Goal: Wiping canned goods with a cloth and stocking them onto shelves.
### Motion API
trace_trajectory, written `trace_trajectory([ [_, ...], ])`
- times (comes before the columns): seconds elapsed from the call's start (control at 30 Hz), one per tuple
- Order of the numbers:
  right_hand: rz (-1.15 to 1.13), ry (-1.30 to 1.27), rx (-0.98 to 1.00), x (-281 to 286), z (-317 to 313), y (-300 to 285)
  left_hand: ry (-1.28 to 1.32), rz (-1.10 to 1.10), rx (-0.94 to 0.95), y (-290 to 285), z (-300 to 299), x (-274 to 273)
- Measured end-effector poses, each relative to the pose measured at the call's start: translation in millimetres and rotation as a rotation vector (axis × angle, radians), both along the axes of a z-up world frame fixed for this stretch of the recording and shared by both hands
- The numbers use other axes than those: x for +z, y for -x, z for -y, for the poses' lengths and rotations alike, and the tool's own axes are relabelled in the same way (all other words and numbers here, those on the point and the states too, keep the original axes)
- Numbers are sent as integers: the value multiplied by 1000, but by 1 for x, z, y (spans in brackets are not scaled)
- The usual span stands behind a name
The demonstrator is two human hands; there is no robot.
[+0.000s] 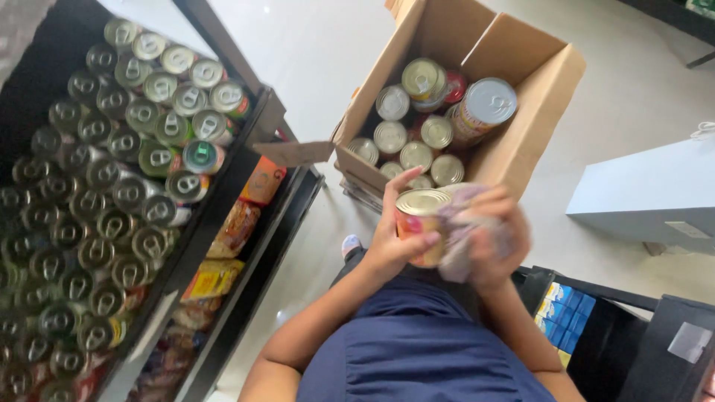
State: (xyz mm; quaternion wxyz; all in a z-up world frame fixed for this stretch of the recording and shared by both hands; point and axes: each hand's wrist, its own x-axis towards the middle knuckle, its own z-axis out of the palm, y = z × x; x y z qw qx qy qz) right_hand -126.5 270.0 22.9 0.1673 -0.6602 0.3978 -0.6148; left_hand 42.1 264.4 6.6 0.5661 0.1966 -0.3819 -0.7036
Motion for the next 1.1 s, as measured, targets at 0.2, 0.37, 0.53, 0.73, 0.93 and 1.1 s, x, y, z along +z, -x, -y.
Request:
trace_trajectory([
  [0.2,-119,-230,579,94,2,-23,525,666,192,-21,-42,12],
  [0.37,-254,-56,854,51,-9,-9,115,254,113,-10,-87,5],
  [0.53,-114,21,827,40,-29,8,-4,165,130,18,-125,-6],
  [0.73,-175,-118,659,16,-48,26,51,684,550,51,-158,10],
  [0.93,342,-877,1143,-59,-75,33,617,812,1374,73,-174,-6],
  [1.1,-205,150,1052,-25,-95,21,-69,-319,1106,66,-180,22],
])
